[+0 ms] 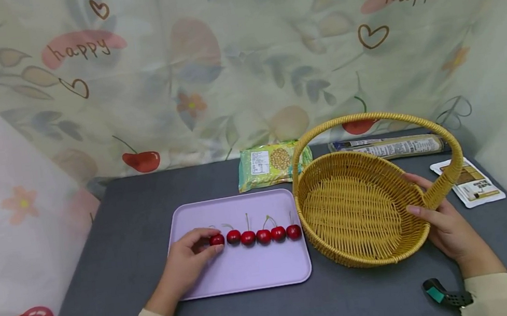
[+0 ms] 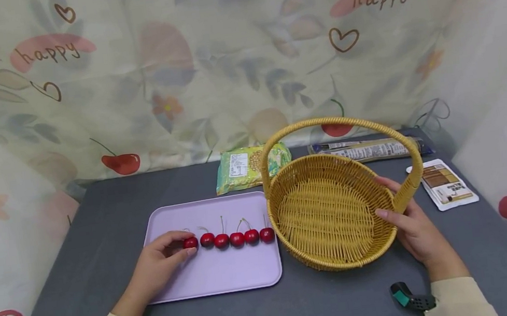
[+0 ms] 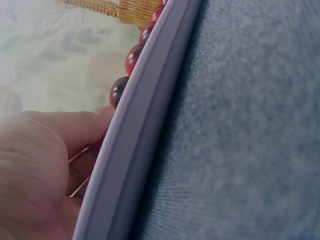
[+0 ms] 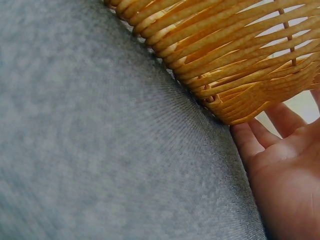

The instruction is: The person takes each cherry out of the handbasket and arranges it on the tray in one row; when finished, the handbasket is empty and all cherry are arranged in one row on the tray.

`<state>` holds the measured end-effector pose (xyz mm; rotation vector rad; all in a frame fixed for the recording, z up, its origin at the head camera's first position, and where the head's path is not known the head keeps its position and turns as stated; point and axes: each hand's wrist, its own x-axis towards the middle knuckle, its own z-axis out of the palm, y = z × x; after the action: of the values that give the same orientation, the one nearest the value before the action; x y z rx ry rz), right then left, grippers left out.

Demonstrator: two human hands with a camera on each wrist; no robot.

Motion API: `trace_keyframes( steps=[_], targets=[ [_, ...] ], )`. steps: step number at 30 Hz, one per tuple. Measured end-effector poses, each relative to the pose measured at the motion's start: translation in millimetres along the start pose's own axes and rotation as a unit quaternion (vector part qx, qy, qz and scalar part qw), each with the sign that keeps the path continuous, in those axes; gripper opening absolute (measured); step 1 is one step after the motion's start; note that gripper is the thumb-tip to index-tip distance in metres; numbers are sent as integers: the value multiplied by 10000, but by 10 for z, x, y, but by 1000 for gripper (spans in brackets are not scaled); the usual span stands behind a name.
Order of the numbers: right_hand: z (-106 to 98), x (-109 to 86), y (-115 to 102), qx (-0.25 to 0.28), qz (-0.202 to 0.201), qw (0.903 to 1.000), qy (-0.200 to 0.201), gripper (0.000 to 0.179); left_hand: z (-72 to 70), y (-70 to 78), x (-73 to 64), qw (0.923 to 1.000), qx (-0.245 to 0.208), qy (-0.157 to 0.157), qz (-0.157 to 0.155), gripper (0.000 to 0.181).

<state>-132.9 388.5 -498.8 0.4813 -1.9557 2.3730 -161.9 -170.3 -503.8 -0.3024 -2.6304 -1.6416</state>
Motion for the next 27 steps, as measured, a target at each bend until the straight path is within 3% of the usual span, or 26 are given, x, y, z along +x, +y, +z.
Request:
trace_keyframes(
  steps=[8, 18, 27],
  targets=[
    [-2, -1, -9, 34, -28, 9999, -118, 71, 25, 20, 4, 9995, 309, 61, -46, 31],
    [-5, -4, -8, 14, 55, 10000, -3, 70, 34, 11, 14, 9975, 579, 181, 359, 33],
    [6, -10, -13, 50, 42, 9999, -86, 70, 30, 17, 1, 9989, 431, 147, 131, 35]
  ],
)
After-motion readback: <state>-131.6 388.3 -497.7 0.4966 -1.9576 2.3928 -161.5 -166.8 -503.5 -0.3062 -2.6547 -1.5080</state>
